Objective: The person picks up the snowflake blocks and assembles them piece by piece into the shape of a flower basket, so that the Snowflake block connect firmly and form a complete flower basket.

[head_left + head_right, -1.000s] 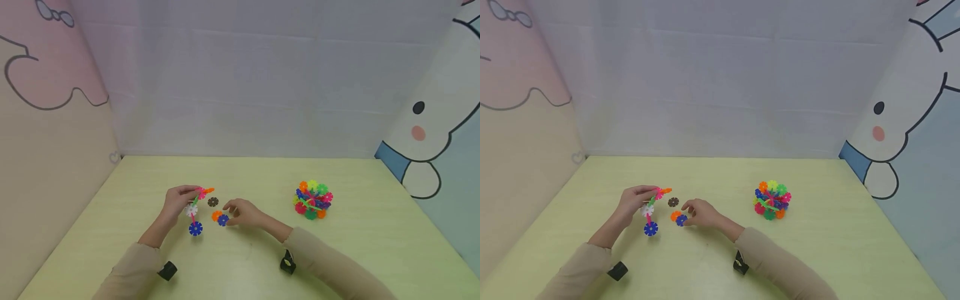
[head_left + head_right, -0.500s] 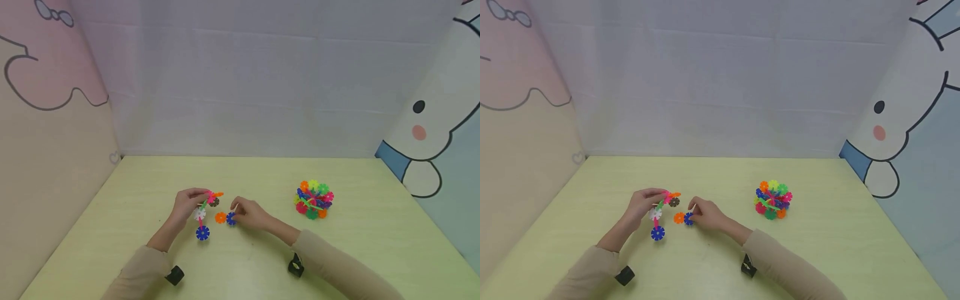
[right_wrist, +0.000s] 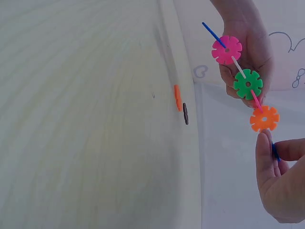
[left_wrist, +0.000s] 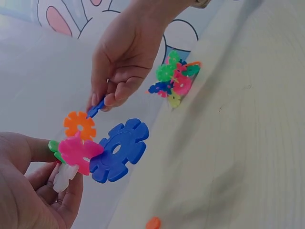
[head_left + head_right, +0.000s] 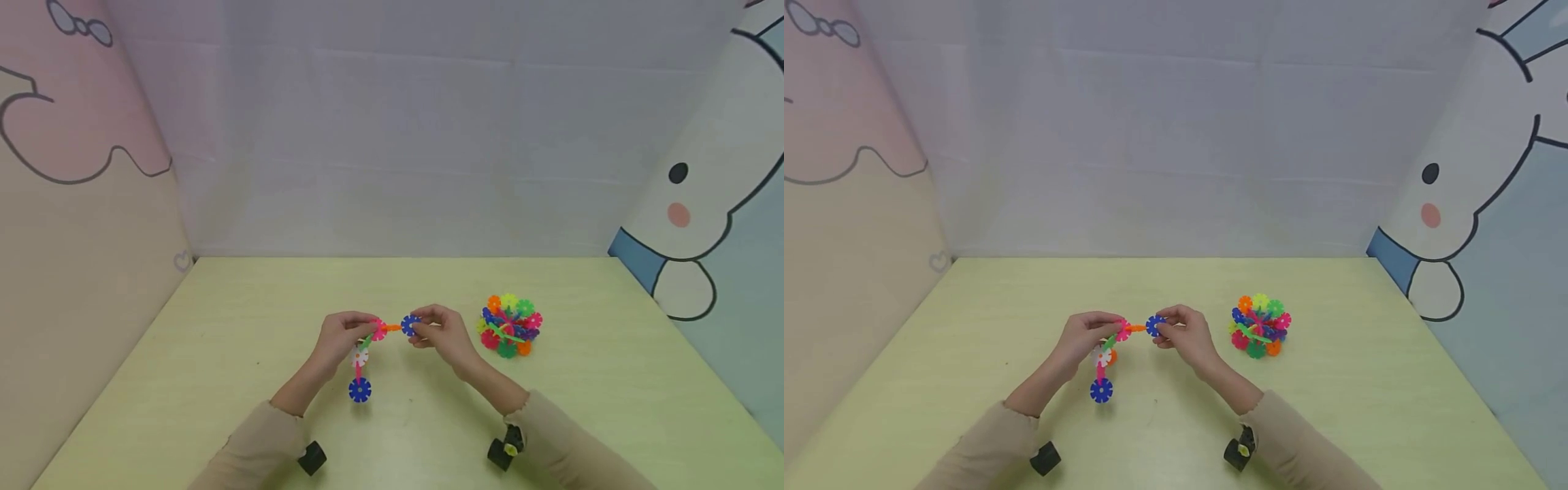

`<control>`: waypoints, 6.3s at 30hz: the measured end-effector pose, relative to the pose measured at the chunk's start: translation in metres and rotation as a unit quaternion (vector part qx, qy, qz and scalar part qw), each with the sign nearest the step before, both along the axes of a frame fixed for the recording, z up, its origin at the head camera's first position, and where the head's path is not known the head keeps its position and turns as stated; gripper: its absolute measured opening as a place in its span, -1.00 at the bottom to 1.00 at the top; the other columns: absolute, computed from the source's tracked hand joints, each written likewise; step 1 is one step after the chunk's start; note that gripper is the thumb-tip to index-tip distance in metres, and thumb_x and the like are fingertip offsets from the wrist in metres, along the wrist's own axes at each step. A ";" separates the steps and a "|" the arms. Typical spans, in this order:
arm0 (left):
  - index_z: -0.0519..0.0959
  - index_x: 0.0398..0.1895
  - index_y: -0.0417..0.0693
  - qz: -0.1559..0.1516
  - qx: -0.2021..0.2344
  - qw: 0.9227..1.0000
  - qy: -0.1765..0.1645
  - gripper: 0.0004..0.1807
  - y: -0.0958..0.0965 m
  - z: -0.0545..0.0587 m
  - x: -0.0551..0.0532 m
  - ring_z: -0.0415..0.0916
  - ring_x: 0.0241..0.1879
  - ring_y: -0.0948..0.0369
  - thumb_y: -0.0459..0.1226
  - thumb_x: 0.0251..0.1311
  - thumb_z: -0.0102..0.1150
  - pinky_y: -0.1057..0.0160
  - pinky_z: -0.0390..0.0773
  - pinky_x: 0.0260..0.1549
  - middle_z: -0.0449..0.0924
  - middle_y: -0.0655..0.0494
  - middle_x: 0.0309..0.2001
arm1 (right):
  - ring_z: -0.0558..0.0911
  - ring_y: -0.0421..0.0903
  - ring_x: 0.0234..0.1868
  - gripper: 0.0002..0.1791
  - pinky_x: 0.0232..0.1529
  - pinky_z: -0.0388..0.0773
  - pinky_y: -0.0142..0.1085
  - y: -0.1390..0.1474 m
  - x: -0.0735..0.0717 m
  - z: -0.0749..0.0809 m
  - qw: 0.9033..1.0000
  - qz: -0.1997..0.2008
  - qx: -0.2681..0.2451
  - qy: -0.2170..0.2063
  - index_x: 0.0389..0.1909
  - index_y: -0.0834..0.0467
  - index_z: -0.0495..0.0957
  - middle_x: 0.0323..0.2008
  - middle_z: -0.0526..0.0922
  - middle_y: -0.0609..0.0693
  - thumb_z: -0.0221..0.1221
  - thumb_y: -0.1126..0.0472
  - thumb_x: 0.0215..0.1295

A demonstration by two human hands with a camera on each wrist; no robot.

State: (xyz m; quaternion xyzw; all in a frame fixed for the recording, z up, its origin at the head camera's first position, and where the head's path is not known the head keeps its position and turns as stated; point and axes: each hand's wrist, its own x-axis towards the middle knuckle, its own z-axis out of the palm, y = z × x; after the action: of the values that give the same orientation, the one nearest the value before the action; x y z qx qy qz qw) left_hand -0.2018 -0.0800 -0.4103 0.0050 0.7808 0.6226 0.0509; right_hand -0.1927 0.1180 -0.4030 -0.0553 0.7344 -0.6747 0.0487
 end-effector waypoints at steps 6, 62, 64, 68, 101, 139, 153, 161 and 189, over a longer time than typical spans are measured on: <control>0.63 -0.24 -0.22 0.000 0.000 1.000 0.001 -0.81 0.005 -0.001 0.000 0.55 -0.40 0.23 -0.31 0.10 0.19 0.34 0.53 -0.40 0.65 0.02 -0.33 | 0.65 -0.10 -0.44 -0.73 -0.34 0.61 -0.29 0.004 0.000 0.001 1.000 0.008 -0.011 -0.012 -0.07 0.43 0.44 -0.38 0.54 0.14 0.08 0.41 0.22; 0.57 -0.21 -0.28 -0.002 -0.018 1.000 0.004 -0.78 -0.041 0.018 0.013 0.59 -0.33 0.04 -0.33 0.10 0.18 0.21 0.59 -0.30 0.65 -0.01 -0.36 | 0.58 -0.17 -0.40 -0.90 -0.42 0.54 -0.46 -0.003 0.009 0.003 0.929 0.070 0.249 0.264 -0.33 0.16 0.55 -0.38 0.64 -0.02 0.17 0.39 0.15; 0.57 -0.23 -0.27 -0.016 -0.009 1.000 0.004 -0.80 -0.032 0.018 0.016 0.59 -0.33 -0.01 -0.33 0.10 0.18 0.19 0.60 -0.31 0.65 -0.02 -0.37 | 0.58 -0.19 -0.39 -0.90 -0.43 0.55 -0.47 -0.002 0.012 0.002 0.932 0.042 0.241 0.268 -0.31 0.16 0.55 -0.37 0.65 -0.04 0.17 0.38 0.15; 0.57 -0.26 -0.28 -0.032 0.007 0.999 0.001 -0.84 -0.020 0.019 0.019 0.60 -0.38 0.02 -0.36 0.10 0.17 0.18 0.61 -0.34 0.65 -0.03 -0.40 | 0.59 -0.21 -0.39 -0.88 -0.46 0.54 -0.49 0.000 0.013 -0.002 0.930 0.001 0.237 0.281 -0.32 0.14 0.57 -0.39 0.65 -0.08 0.20 0.38 0.12; 0.55 -0.10 -0.18 -0.043 0.031 0.998 -0.019 -0.75 0.005 0.013 0.014 0.57 -0.35 0.12 -0.29 0.17 0.13 0.20 0.59 -0.26 0.64 -0.02 -0.25 | 0.64 -0.08 -0.42 -0.89 -0.45 0.58 -0.43 0.013 0.007 0.005 0.956 -0.004 0.150 0.253 -0.32 0.23 0.54 -0.39 0.66 0.07 0.21 0.38 0.10; 0.66 -0.26 -0.13 -0.028 -0.010 0.998 0.050 -0.83 0.012 0.016 0.017 0.34 -0.65 0.26 -0.27 0.09 0.21 0.47 0.26 -0.75 0.64 0.04 -0.39 | 0.67 -0.15 -0.38 -0.89 -0.41 0.57 -0.47 -0.005 0.017 0.000 0.916 0.020 0.194 0.350 -0.39 0.22 0.58 -0.43 0.68 0.02 0.25 0.42 0.03; 0.54 -0.05 -0.20 0.072 -0.012 0.997 -0.006 -0.69 -0.061 0.028 0.001 0.50 -0.29 0.26 -0.21 0.20 0.10 0.49 0.50 -0.33 0.60 0.01 -0.15 | 0.57 -0.03 -0.24 -0.68 -0.32 0.52 -0.42 -0.045 -0.048 -0.011 0.947 0.155 0.230 0.165 -0.09 0.31 0.49 -0.22 0.57 0.20 0.21 0.36 0.10; 0.50 0.00 -0.21 0.092 -0.022 0.995 -0.014 -0.63 -0.081 0.027 0.001 0.48 -0.19 0.26 -0.17 0.22 0.08 0.52 0.48 -0.26 0.53 -0.04 -0.04 | 0.43 -0.18 -0.38 -0.68 -0.45 0.40 -0.44 -0.088 -0.081 -0.028 0.933 0.198 0.288 0.081 -0.12 0.24 0.55 -0.37 0.50 0.01 0.26 0.29 0.07; 0.61 -0.21 -0.19 0.035 0.000 0.999 0.003 -0.81 -0.007 0.014 0.007 0.55 -0.26 0.17 -0.30 0.15 0.14 0.16 0.54 -0.15 0.63 0.01 -0.25 | 0.63 0.04 -0.36 -0.72 -0.37 0.61 -0.27 0.001 0.009 0.005 0.992 0.115 0.036 0.045 -0.05 0.36 0.43 -0.21 0.59 0.34 0.09 0.37 0.23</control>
State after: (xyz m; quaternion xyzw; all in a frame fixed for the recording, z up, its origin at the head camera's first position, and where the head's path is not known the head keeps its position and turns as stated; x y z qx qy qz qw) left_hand -0.1945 -0.0870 -0.3967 -0.0203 0.7804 0.6243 0.0263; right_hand -0.1837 0.1186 -0.3983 -0.1676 0.7485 -0.6346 0.0949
